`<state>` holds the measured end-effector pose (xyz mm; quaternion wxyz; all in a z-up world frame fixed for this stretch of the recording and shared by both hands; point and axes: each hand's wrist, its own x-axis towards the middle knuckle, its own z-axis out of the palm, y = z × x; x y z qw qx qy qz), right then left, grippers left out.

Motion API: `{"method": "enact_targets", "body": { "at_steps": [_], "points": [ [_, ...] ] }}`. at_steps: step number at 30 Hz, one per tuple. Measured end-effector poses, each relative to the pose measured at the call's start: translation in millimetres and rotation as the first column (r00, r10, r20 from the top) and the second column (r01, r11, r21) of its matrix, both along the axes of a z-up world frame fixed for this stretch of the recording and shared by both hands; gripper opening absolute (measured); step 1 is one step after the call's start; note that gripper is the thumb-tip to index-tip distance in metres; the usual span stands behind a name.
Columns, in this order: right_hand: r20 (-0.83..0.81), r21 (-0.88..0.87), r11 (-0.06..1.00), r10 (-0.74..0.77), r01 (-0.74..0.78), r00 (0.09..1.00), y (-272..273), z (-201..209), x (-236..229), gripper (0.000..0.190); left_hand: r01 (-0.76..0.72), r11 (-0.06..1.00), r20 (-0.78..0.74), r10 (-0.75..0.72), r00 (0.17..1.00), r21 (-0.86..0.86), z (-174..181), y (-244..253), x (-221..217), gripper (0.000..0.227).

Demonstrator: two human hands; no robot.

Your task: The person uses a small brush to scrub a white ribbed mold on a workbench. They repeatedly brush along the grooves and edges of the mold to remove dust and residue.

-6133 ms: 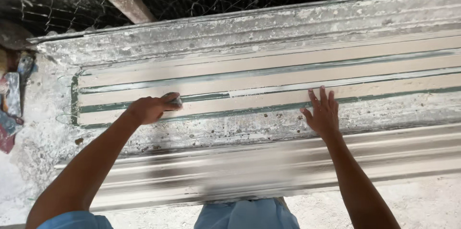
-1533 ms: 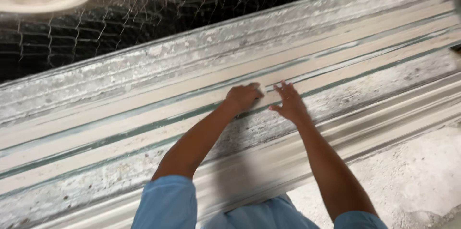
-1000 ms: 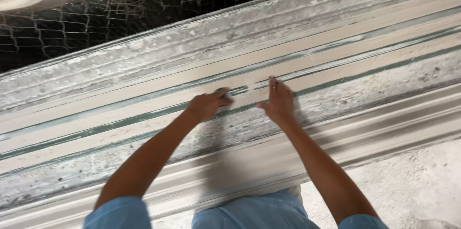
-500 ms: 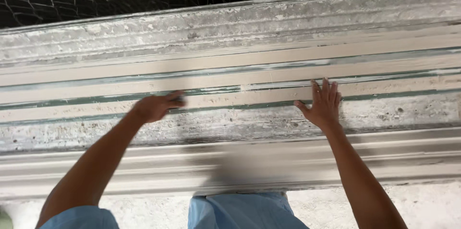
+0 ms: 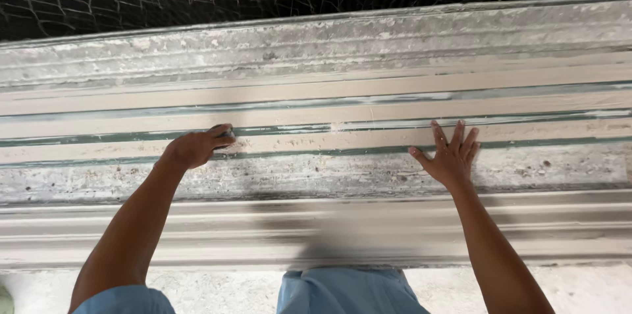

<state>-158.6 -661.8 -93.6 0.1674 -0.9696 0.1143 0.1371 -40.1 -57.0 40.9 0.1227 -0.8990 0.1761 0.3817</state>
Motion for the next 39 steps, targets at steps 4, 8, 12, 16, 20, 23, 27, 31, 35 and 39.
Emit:
{"method": "enact_targets", "body": {
  "at_steps": [4,8,12,16,20,23,27,31,35,39],
  "points": [
    [-0.079,-0.009,1.0,0.01,-0.011,0.997,0,-5,-3,0.108,0.145,0.89,0.073,-0.125,0.989,-0.431,-27,-84,-4,0.077],
    [-0.059,-0.012,1.0,-0.01,0.009,0.998,-5,4,-1,0.108,0.281,0.93,0.052,-0.277,0.96,-0.237,-43,-187,1,0.068],
    [0.002,-0.002,1.0,-0.015,0.015,1.0,-4,8,-13,0.106,0.351,0.912,0.047,-0.349,0.936,-0.211,-28,-145,0,0.07],
    [0.044,-0.002,1.0,-0.021,0.021,0.999,-4,2,-1,0.105,0.418,0.87,0.107,-0.404,0.908,-0.262,-30,-86,15,0.083],
    [0.087,0.001,1.0,-0.027,0.027,0.996,-9,-3,-12,0.101,0.411,0.852,0.107,-0.399,0.911,-0.325,-73,-156,13,0.072],
    [0.109,-0.014,1.0,-0.02,0.022,0.994,0,-1,-7,0.102,0.47,0.632,0.3,-0.363,0.882,-0.617,-92,-255,8,0.034],
    [0.157,0.007,0.999,-0.045,0.044,0.987,-7,7,-9,0.103,0.508,0.723,0.241,-0.449,0.86,-0.467,-81,-294,8,0.06],
    [0.181,0.002,0.999,-0.046,0.047,0.982,-3,0,-15,0.101,0.384,0.845,0.115,-0.369,0.922,-0.373,-45,-185,11,0.064],
    [0.2,-0.02,0.999,-0.037,0.042,0.979,-1,-2,-11,0.1,0.39,0.902,0.027,-0.392,0.919,-0.188,-30,-151,17,0.071],
    [0.165,-0.043,0.998,-0.039,0.047,0.986,-4,4,-11,0.102,0.435,0.74,0.175,-0.406,0.897,-0.512,-58,-264,14,0.059]
  ]
}}
